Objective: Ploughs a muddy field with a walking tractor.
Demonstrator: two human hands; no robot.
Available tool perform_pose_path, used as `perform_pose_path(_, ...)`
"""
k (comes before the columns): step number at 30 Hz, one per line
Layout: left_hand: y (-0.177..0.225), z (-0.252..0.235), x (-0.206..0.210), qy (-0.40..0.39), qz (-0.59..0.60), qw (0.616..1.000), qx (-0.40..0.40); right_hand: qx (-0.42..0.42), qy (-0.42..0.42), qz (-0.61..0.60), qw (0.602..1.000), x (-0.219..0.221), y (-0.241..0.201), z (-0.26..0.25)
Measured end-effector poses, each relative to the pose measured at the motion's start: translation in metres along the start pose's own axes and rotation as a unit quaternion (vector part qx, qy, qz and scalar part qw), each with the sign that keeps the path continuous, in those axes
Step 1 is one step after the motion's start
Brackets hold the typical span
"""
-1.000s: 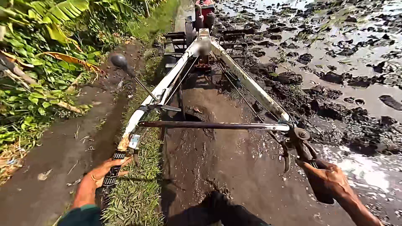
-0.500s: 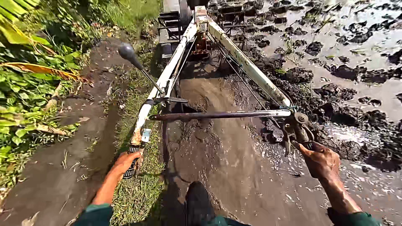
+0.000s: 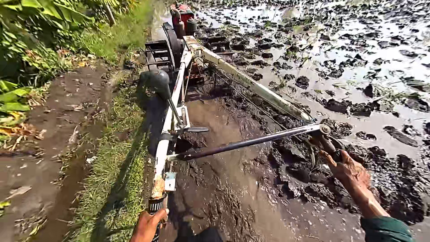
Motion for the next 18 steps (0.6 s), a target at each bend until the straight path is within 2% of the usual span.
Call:
perform_pose_path(4, 0.034, -0.069, -0.003, -0.004, -0.015, 1.000, -0.006, 0.012, -0.022, -0.038, 0.999, 0.019, -0.066, -0.019)
perform_pose_path(11, 0.131, -0.173, 0.014, 0.014, -0.041, 0.999, -0.008, 0.005, 0.006, -0.020, 1.000, 0.067, -0.161, -0.128)
perform_pose_path(15, 0.179, -0.238, 0.025, 0.013, -0.030, 0.999, 0.000, -0.001, -0.015, -0.019, 1.000, 0.096, -0.214, -0.189)
perform_pose_path(18, 0.209, -0.287, 0.026, 0.041, -0.035, 0.999, -0.001, -0.002, -0.023, -0.024, 0.999, 0.118, -0.252, -0.226)
Point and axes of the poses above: each hand's wrist, its own z-axis away from the middle knuckle, its own x-axis out of the palm, y = z × x, the point moved 10 cm from there along -z, towards the middle knuckle, and after that the axes turned 6 degrees about y, right-handed, at the moved point
